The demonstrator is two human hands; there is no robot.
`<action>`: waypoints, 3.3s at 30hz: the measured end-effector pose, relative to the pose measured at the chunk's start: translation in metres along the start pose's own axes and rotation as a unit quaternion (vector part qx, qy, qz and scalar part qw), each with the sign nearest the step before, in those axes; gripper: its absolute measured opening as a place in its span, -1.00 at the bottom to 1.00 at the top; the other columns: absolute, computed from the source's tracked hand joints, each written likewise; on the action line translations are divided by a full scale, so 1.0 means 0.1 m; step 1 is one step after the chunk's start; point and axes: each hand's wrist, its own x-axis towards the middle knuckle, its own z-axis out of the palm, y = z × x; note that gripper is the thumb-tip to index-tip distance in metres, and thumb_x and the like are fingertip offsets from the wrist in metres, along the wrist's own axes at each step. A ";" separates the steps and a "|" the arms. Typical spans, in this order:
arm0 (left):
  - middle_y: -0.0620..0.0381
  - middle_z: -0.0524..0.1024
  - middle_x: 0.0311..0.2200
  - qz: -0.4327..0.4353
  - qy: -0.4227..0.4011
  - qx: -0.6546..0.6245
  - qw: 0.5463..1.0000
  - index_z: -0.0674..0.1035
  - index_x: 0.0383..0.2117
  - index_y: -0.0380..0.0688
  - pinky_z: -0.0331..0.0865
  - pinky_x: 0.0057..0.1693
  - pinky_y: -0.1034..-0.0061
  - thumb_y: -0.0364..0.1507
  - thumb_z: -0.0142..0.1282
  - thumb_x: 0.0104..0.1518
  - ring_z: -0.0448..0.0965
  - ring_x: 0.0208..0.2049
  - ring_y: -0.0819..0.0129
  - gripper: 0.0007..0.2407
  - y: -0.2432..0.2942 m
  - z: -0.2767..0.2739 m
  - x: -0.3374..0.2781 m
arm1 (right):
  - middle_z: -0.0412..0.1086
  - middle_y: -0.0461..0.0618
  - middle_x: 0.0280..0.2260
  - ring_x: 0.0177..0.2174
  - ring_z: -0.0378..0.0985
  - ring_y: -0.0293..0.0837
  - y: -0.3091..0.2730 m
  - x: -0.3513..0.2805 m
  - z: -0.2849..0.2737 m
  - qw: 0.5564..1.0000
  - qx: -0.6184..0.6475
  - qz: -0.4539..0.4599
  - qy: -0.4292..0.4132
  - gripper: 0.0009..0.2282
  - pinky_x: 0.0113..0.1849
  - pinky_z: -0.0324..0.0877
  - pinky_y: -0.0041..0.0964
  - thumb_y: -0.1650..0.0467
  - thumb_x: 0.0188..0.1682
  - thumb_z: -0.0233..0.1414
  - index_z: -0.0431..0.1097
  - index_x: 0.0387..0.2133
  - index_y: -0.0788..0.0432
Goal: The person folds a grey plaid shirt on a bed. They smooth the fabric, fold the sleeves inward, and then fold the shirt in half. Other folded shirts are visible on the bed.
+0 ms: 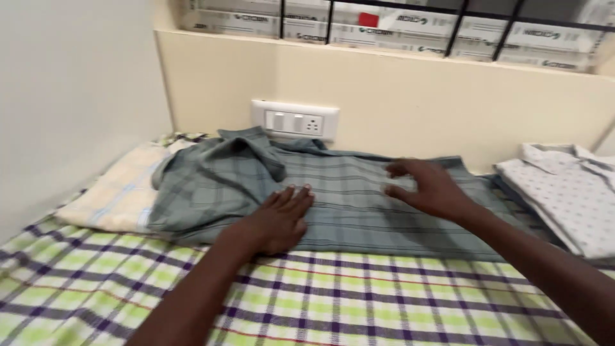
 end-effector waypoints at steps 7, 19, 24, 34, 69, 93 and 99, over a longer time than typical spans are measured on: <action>-0.01 0.00 0.45 -0.015 -0.029 -0.022 0.999 0.09 0.41 -0.10 -0.28 0.50 0.19 -0.21 -0.40 0.30 -0.16 0.50 0.04 -0.47 0.20 -0.22 -0.11 | 0.61 0.18 -0.35 -0.29 0.67 0.05 -1.60 1.23 0.61 0.987 0.023 -0.087 -0.135 -0.30 -0.17 0.49 -0.05 0.21 -0.19 0.31 0.19 0.27 -0.06; 0.05 -0.02 0.44 -0.007 0.028 -0.078 0.997 0.12 0.38 -0.03 -0.15 0.40 0.17 -0.17 -0.35 0.24 -0.09 0.43 0.03 -0.46 0.07 0.00 0.04 | 0.48 0.17 0.09 0.10 0.51 -0.01 -1.38 1.02 0.04 0.885 0.265 -0.294 0.244 -0.41 0.03 0.43 -0.26 0.78 -0.22 -0.07 0.42 0.13 0.20; 0.02 0.42 0.21 -0.126 -0.091 -0.170 0.973 0.43 0.21 -0.02 0.32 0.19 0.22 -0.12 -0.29 0.26 0.48 0.10 0.08 -0.53 0.37 -0.49 -0.36 | 0.54 0.09 -0.12 -0.13 0.61 0.01 0.05 -0.04 0.15 0.964 0.013 -0.140 0.224 -0.71 -0.10 0.48 -0.16 0.61 -0.02 0.01 0.49 -0.05 0.15; 0.02 0.56 0.07 -0.180 -0.132 -0.192 0.956 0.53 0.10 -0.02 0.44 0.11 0.27 -0.13 -0.11 0.19 0.61 -0.03 0.15 -0.57 0.41 -0.45 -0.24 | 0.61 -0.09 -0.18 -0.22 0.67 -0.15 0.37 -0.49 -0.07 0.989 0.083 0.062 0.107 -0.74 -0.23 0.56 -0.18 0.28 -0.04 0.16 0.57 -0.09 0.03; 0.05 0.58 0.14 -0.296 -0.179 -0.323 0.881 0.56 0.15 0.04 0.36 0.23 0.30 0.00 0.03 0.07 0.54 0.11 0.19 -0.45 -0.76 0.53 -0.47 | 0.38 0.23 0.03 -0.06 0.42 0.07 2.10 -0.63 -0.39 0.764 0.456 0.456 -0.002 -0.47 -0.02 0.37 -0.07 0.07 0.06 -0.03 0.37 0.10 0.24; -0.10 0.47 0.09 -0.258 0.041 -0.707 0.657 0.44 0.11 -0.28 0.25 0.26 0.28 -0.19 0.06 0.15 0.37 0.19 0.02 -0.52 0.34 -0.50 -0.18 | 0.52 0.23 0.02 0.08 0.30 0.26 1.22 -0.98 -1.12 0.891 0.238 0.386 -0.025 -0.64 0.02 0.16 0.08 0.38 -0.04 0.21 0.58 0.07 -0.06; -0.17 0.58 -0.09 -0.327 0.070 -0.749 0.573 0.45 -0.07 -0.43 0.50 0.12 0.34 -0.42 -0.02 0.24 0.62 -0.05 0.06 -0.73 0.75 -0.93 -0.46 | 0.62 0.05 -0.04 -0.01 0.53 0.02 1.52 -1.09 -0.99 0.911 0.170 0.365 -0.093 -0.62 -0.08 0.37 -0.22 0.31 -0.12 0.26 0.60 0.04 -0.14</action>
